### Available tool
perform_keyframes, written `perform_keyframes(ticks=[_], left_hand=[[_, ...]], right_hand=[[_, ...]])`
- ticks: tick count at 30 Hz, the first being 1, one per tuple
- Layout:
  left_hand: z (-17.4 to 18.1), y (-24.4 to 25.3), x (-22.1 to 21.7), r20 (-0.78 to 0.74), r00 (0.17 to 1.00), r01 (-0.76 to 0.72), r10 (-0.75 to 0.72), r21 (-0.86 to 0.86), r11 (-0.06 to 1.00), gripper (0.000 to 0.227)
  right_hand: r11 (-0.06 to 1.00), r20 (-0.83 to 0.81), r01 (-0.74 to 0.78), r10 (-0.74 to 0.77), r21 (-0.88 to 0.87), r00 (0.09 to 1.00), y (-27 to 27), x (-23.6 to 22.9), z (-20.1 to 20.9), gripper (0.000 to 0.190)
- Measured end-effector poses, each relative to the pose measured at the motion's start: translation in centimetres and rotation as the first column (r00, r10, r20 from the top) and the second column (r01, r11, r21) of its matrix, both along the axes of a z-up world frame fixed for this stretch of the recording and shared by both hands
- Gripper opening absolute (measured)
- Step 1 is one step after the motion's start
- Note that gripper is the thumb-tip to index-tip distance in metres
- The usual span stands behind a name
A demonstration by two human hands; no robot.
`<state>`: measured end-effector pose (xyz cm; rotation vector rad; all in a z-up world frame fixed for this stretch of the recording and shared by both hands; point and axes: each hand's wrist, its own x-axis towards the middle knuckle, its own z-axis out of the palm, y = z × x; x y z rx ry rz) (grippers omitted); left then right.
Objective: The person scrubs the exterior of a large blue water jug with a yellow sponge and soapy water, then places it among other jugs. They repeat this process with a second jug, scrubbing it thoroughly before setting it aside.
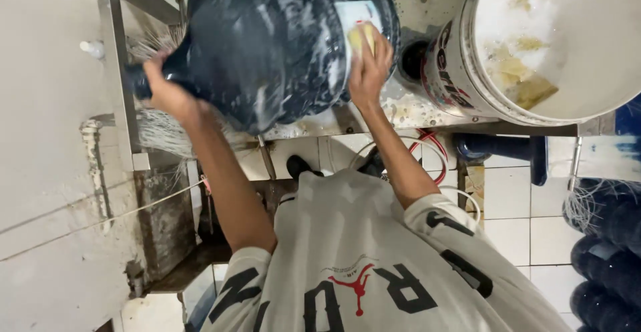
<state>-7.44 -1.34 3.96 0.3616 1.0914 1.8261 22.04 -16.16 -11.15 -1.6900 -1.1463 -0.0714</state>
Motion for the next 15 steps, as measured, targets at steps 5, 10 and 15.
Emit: perform_keyframes(ticks=[5,10,15], left_hand=[[-3.2,-0.8,-5.3,0.090,0.990,0.110,-0.105,-0.057,0.992,0.020],[-8.5,-1.8,-9.8,0.076,0.993,0.094,-0.089,-0.061,0.994,0.027],[-13.2,-4.3,-15.4,0.089,0.991,0.096,-0.102,0.069,0.993,0.018]], right_hand=[[0.989,0.137,0.022,-0.001,-0.148,0.991,-7.4,-3.6,-8.3,0.017],[0.994,-0.168,-0.091,0.101,0.066,0.981,-3.6,0.6,-7.5,0.032],[0.918,-0.746,-0.377,0.337,0.124,0.574,5.2,8.2,-3.9,0.042]])
